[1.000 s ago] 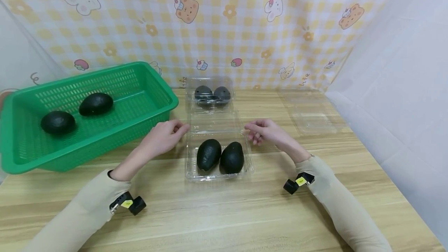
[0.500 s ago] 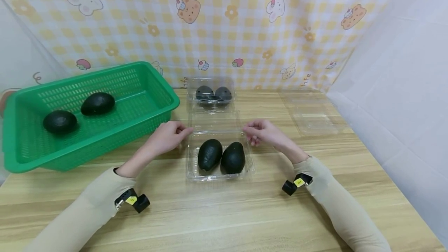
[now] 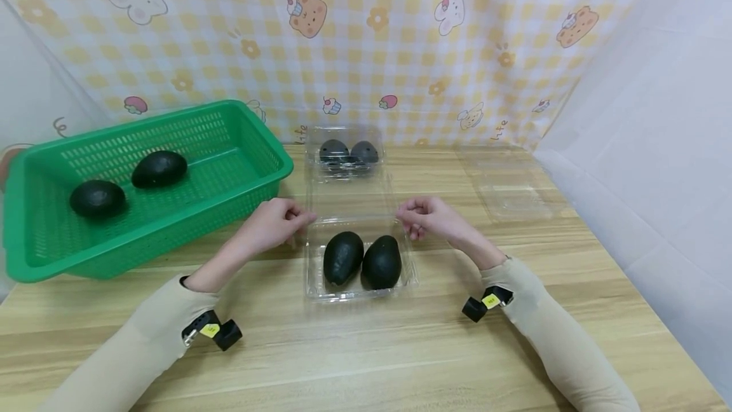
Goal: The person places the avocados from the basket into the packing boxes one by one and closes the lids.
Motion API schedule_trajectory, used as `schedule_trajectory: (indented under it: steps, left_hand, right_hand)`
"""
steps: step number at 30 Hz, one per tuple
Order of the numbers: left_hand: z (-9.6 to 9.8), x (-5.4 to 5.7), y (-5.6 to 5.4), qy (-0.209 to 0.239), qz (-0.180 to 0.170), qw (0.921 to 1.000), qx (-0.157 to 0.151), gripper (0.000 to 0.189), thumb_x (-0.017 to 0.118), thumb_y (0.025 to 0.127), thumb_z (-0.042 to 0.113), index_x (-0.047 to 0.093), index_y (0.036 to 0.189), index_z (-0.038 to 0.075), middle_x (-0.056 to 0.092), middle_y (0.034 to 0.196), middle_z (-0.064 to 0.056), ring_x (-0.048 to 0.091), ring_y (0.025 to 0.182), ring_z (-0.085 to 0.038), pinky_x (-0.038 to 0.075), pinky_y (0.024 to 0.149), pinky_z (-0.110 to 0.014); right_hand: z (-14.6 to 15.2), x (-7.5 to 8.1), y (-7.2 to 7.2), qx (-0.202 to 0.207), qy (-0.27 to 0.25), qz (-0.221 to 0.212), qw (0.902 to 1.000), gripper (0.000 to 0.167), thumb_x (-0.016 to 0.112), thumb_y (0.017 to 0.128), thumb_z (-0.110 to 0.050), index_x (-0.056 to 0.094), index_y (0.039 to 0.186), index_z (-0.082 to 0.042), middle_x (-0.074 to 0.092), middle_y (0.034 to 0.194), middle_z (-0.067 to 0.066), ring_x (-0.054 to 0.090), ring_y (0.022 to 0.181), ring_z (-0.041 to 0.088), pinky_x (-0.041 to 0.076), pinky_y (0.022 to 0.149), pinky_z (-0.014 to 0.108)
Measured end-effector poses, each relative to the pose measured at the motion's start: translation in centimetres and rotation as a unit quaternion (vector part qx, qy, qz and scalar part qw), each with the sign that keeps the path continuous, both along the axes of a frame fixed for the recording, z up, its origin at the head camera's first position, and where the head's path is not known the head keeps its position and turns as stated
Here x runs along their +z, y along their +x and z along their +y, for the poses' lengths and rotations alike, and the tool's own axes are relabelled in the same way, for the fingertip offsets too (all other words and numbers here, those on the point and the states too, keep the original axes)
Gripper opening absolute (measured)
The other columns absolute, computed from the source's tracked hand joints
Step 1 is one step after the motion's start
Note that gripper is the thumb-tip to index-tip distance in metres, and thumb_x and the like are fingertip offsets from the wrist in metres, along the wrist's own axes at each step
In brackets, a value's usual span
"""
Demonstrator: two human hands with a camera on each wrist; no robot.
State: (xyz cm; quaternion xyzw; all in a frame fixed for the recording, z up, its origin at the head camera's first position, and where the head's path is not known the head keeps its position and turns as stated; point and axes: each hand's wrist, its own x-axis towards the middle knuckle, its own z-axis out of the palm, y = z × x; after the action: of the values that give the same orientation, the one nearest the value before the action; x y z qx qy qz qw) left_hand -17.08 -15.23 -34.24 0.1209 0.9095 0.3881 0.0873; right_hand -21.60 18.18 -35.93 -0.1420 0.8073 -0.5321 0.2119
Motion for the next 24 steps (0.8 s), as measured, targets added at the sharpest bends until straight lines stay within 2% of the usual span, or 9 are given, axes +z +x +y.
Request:
schedule_trajectory:
  steps: [12, 19, 24]
  left_hand:
    - [-0.54, 0.05, 0.26, 0.037, -0.016, 0.9988, -0.026, 0.029, 0.065, 0.101, 0.027, 0.070, 0.099, -0.002, 0.069, 0.083, -0.012, 0.065, 0.065, -0.024, 0.055, 0.064, -0.036]
    - [-0.64, 0.08, 0.37, 0.039, -0.021, 0.9987, -0.025, 0.028, 0.067, 0.099, 0.026, 0.069, 0.097, -0.001, 0.068, 0.080, -0.011, 0.064, 0.066, -0.023, 0.055, 0.064, -0.037]
    - [-0.67, 0.20, 0.54, 0.056, -0.027, 0.9978, -0.023, 0.022, 0.069, 0.098, 0.021, 0.066, 0.096, -0.002, 0.067, 0.081, -0.011, 0.064, 0.067, -0.020, 0.057, 0.064, -0.035]
  right_hand:
    - [0.13, 0.18, 0.47, 0.011, -0.005, -0.003, 0.9999, 0.023, 0.059, 0.104, -0.016, 0.059, 0.111, 0.005, 0.064, 0.078, 0.008, 0.062, 0.064, 0.016, 0.051, 0.057, 0.024]
    - [0.34, 0.27, 0.64, 0.024, -0.014, -0.009, 0.9996, 0.021, 0.060, 0.103, -0.014, 0.059, 0.108, 0.006, 0.064, 0.078, 0.009, 0.062, 0.064, 0.016, 0.051, 0.058, 0.024]
    - [0.34, 0.41, 0.70, 0.031, -0.023, -0.011, 0.9992, 0.019, 0.061, 0.102, -0.011, 0.057, 0.109, 0.006, 0.065, 0.079, 0.010, 0.062, 0.065, 0.016, 0.051, 0.058, 0.025]
